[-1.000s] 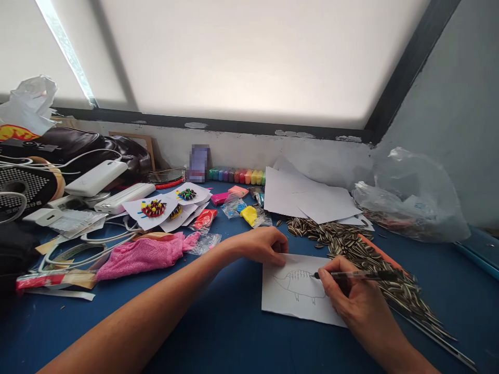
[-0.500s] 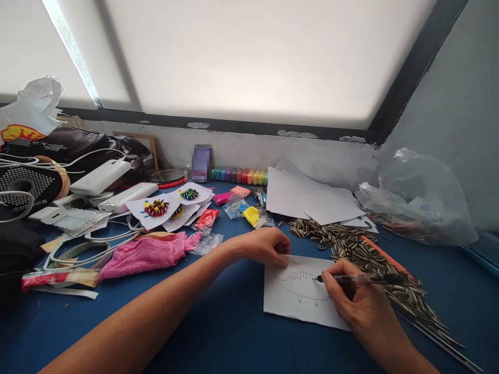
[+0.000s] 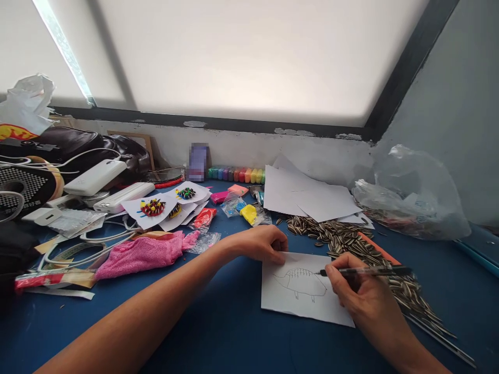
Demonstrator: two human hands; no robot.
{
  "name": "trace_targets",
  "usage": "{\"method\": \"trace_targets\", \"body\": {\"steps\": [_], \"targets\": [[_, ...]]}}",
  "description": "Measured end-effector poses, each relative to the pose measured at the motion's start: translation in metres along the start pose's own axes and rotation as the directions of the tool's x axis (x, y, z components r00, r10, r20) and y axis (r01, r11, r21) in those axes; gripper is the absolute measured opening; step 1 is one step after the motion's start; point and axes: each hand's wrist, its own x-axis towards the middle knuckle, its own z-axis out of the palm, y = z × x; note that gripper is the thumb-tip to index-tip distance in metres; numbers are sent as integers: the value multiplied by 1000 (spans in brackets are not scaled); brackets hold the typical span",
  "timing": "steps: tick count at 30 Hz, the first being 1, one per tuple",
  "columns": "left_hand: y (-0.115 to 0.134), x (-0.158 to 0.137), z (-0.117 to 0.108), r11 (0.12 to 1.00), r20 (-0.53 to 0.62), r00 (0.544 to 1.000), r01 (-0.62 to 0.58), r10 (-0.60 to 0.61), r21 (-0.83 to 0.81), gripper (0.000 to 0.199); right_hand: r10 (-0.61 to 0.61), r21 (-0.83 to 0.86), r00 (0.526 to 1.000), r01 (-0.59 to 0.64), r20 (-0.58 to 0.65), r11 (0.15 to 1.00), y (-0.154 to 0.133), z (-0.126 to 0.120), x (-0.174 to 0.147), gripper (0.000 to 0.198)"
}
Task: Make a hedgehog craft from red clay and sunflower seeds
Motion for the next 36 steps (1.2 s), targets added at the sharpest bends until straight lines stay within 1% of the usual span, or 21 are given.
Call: {"method": "trace_targets", "body": {"steps": [6, 11, 13, 23, 36], "targets": [[2, -2, -1, 1000, 4, 1000, 4, -4, 16, 12, -20, -5, 1000, 19, -4, 1000, 4, 2, -3, 31], [2, -2, -1, 1000, 6, 1000, 12, -12, 5, 13, -69, -58, 996, 66, -59, 996, -2, -1, -2, 29], [2, -1, 0, 1000, 1, 1000, 12, -12, 1, 11, -71, -59, 995, 67, -66, 996, -3, -1, -2, 29], [2, 0, 0, 1000, -7, 1000, 11, -11, 12, 10, -27, -24, 1000, 26, -7, 999, -2, 0, -2, 28], [0, 0, 0, 1000, -6, 1000, 6, -6, 7, 10, -40, -28, 999, 41, 10, 999, -3, -1, -1, 28]]}}
